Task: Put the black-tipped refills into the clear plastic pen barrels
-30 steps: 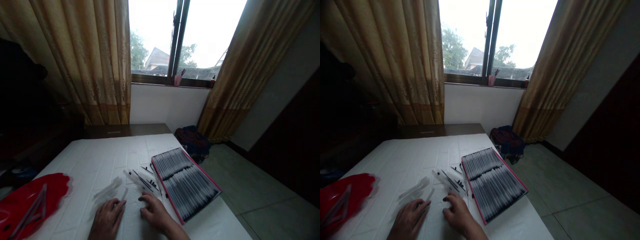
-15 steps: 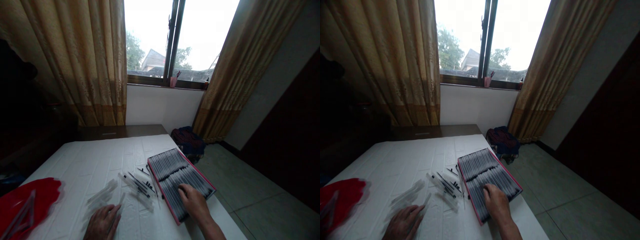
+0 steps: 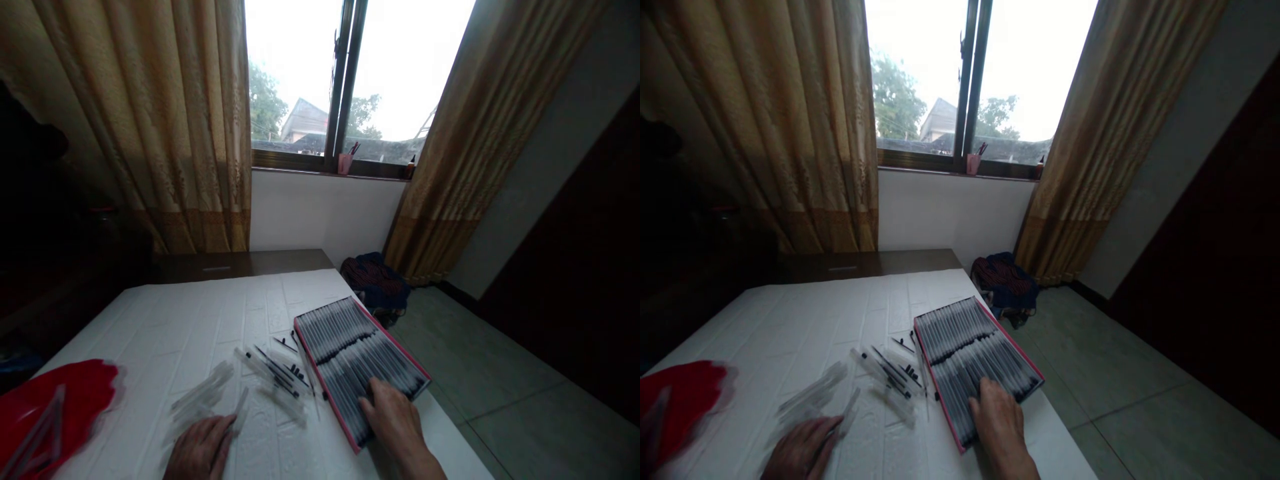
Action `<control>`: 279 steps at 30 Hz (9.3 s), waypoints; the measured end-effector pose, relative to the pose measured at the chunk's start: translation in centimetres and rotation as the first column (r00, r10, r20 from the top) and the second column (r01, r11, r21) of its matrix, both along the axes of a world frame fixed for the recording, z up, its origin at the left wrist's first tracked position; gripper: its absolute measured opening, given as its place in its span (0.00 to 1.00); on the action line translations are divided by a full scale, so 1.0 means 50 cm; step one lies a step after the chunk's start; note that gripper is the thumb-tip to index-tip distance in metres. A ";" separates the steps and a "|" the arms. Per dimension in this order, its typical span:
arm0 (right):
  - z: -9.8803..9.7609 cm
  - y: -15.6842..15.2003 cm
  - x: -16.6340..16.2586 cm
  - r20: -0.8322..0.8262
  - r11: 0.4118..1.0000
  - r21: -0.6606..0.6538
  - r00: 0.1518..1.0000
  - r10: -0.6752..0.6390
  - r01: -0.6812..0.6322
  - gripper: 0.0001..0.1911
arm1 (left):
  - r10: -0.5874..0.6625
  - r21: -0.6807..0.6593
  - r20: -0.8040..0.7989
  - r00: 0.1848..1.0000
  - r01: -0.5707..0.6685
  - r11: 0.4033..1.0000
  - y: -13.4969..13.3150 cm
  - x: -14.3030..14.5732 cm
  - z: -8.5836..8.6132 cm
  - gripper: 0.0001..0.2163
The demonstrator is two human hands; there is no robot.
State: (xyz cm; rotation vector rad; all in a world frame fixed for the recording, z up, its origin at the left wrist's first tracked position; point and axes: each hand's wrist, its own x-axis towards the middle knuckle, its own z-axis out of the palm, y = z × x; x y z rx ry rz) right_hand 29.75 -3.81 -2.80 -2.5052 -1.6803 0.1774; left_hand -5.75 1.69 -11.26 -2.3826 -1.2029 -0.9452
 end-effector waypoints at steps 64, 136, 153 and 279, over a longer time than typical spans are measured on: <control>-0.149 0.050 -0.227 -0.958 0.937 0.282 0.010 0.286 0.208 0.16 | -0.114 0.024 0.095 0.989 0.112 0.993 -0.032 0.038 0.042 0.09; -0.152 0.047 -0.220 -0.973 0.946 0.170 -0.104 0.206 0.278 0.24 | -0.073 -0.077 0.136 0.988 0.084 0.993 -0.038 0.040 0.065 0.12; -0.143 0.044 -0.222 -0.969 0.927 0.170 -0.115 0.219 0.333 0.23 | -0.050 -0.043 0.161 0.986 0.057 0.997 -0.037 0.036 0.058 0.13; -0.010 0.024 -0.042 -0.141 0.986 0.104 0.979 0.147 -0.133 0.08 | 0.161 0.057 0.195 0.967 -0.175 0.983 0.021 -0.015 -0.010 0.12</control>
